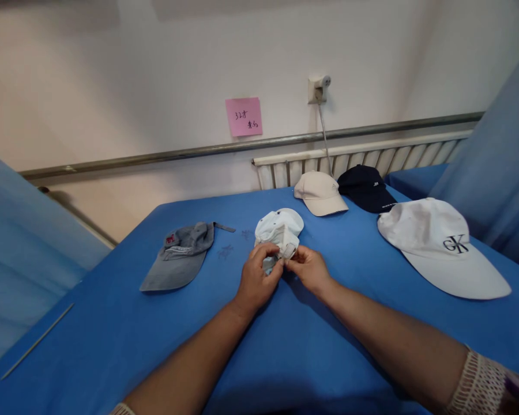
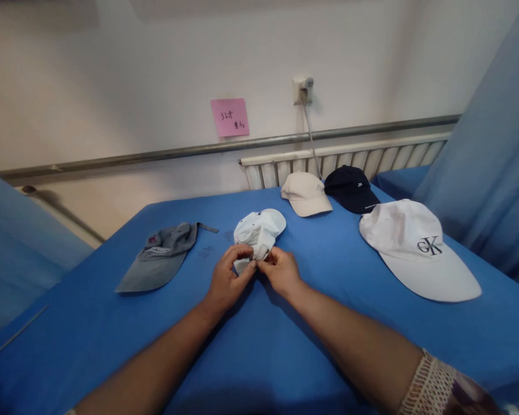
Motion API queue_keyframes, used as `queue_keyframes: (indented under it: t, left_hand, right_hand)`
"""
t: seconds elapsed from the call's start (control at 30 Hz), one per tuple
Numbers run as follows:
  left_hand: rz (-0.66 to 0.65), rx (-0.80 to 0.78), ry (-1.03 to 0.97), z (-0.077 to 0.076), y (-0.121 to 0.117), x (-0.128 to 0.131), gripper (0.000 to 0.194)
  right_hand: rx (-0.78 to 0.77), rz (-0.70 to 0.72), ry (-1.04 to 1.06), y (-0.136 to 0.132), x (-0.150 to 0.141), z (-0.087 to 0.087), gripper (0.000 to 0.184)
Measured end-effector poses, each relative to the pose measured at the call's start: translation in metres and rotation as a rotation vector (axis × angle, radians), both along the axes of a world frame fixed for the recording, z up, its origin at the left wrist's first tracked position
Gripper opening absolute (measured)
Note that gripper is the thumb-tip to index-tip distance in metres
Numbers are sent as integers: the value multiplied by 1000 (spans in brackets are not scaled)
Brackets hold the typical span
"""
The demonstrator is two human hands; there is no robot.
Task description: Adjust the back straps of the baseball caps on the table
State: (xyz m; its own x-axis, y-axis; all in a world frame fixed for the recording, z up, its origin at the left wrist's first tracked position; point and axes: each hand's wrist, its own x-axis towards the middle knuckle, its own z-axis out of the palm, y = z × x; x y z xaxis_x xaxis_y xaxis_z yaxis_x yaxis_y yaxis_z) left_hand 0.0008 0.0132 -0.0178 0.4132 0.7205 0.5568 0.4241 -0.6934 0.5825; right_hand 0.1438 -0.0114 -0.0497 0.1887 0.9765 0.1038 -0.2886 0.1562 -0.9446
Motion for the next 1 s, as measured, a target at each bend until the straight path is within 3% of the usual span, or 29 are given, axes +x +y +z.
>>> queue_keyframes:
  t: [0.17,0.27,0.37,0.47,0.6,0.77,0.87,1.0]
  left_hand:
    - [51,59,98,1,2,-3,34]
    - [59,62,159,0,4,-4,40]
    - [31,65,200,-1,9,-7,37]
    - [42,24,169,-3,14,-11,31]
    - [100,-125,39,-5,15,-15,27]
    - [56,-187,-7,-2,12,-13,24]
    - [46,-83,67,0,13,-16,27]
    - [88,124,168,6,12,-21,47]
  right_hand:
    - [113,13,-399,-8,-2,-3,15]
    - [209,44,-611,-14,0,2,22]
    - [206,11,-629,-14,2,3,21]
    - [111,-140,-580,-10,5,0,11]
    - [109,-303,-670,-3,11,-2,35]
    - [286,-195,-801,4,17,1,24]
    - [319,-142,-859,7,21,1,20]
    - [259,-57,-950,8,27,2,19]
